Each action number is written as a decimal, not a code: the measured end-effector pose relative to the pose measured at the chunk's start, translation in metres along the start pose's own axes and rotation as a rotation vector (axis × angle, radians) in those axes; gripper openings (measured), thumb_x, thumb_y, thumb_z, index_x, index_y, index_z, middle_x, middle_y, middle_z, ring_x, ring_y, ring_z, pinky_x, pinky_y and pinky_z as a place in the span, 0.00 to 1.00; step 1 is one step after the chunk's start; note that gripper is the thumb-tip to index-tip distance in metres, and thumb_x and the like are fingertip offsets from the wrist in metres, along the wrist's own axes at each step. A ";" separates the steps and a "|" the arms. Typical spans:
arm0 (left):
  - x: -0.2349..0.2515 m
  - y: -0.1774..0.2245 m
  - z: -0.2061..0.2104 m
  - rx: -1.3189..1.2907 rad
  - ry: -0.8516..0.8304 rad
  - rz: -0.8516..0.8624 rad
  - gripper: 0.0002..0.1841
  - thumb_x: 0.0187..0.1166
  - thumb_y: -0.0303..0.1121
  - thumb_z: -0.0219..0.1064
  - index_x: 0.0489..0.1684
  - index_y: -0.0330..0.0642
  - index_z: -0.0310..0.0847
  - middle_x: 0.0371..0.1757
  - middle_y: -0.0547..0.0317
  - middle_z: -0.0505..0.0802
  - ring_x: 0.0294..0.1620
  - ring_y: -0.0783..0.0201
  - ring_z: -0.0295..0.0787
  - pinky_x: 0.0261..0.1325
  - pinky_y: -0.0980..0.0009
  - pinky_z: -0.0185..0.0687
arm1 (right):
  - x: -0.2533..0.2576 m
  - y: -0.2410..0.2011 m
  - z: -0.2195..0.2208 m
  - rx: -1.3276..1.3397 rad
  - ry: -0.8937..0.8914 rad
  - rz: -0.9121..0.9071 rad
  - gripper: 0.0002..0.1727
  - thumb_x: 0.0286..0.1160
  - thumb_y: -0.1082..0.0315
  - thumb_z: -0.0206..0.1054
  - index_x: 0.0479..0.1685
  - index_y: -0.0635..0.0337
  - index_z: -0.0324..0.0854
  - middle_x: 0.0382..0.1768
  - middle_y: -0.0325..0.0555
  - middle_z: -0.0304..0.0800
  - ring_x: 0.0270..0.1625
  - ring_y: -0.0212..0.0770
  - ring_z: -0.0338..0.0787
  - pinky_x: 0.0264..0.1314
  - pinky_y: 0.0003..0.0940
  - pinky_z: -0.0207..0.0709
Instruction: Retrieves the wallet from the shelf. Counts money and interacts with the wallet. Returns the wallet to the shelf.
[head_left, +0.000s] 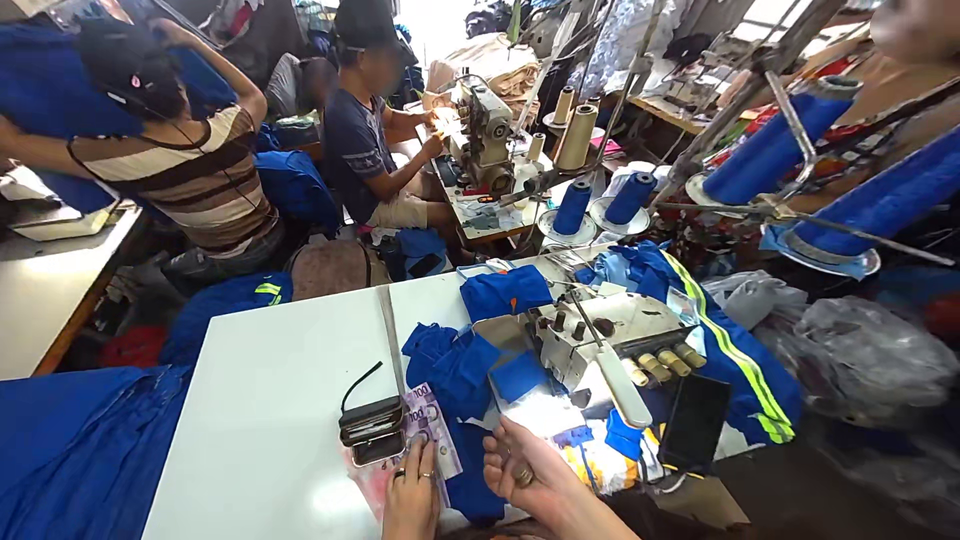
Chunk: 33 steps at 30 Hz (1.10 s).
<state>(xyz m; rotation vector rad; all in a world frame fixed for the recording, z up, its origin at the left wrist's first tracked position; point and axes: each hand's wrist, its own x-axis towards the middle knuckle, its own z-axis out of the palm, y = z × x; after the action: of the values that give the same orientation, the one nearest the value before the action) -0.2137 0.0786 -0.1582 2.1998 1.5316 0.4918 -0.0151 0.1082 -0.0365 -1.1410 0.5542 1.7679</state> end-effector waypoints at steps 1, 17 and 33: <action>0.004 -0.001 0.004 -0.001 0.051 0.003 0.27 0.68 0.21 0.70 0.73 0.36 0.82 0.75 0.37 0.84 0.67 0.34 0.87 0.62 0.38 0.84 | 0.002 0.001 -0.006 0.023 0.050 -0.004 0.16 0.92 0.56 0.48 0.35 0.53 0.70 0.21 0.41 0.79 0.18 0.34 0.80 0.22 0.28 0.79; 0.114 0.008 -0.028 0.395 -0.711 0.472 0.17 0.81 0.14 0.54 0.63 0.27 0.83 0.62 0.33 0.90 0.79 0.33 0.74 0.91 0.34 0.39 | -0.008 -0.010 -0.040 -0.060 -0.024 -0.054 0.11 0.84 0.68 0.62 0.57 0.63 0.80 0.38 0.51 0.90 0.36 0.43 0.92 0.43 0.35 0.89; 0.139 -0.015 -0.093 -0.824 -0.051 0.011 0.12 0.70 0.20 0.71 0.50 0.32 0.81 0.39 0.68 0.94 0.41 0.74 0.91 0.51 0.69 0.90 | -0.086 -0.026 -0.100 -0.201 -0.824 -0.349 0.30 0.77 0.76 0.65 0.82 0.59 0.74 0.75 0.60 0.82 0.74 0.54 0.85 0.76 0.43 0.78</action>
<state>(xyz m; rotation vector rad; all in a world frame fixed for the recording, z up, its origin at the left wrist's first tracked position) -0.2262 0.2262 -0.0793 1.5552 1.0165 0.8722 0.0653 0.0049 -0.0051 -0.4979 -0.3048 1.8065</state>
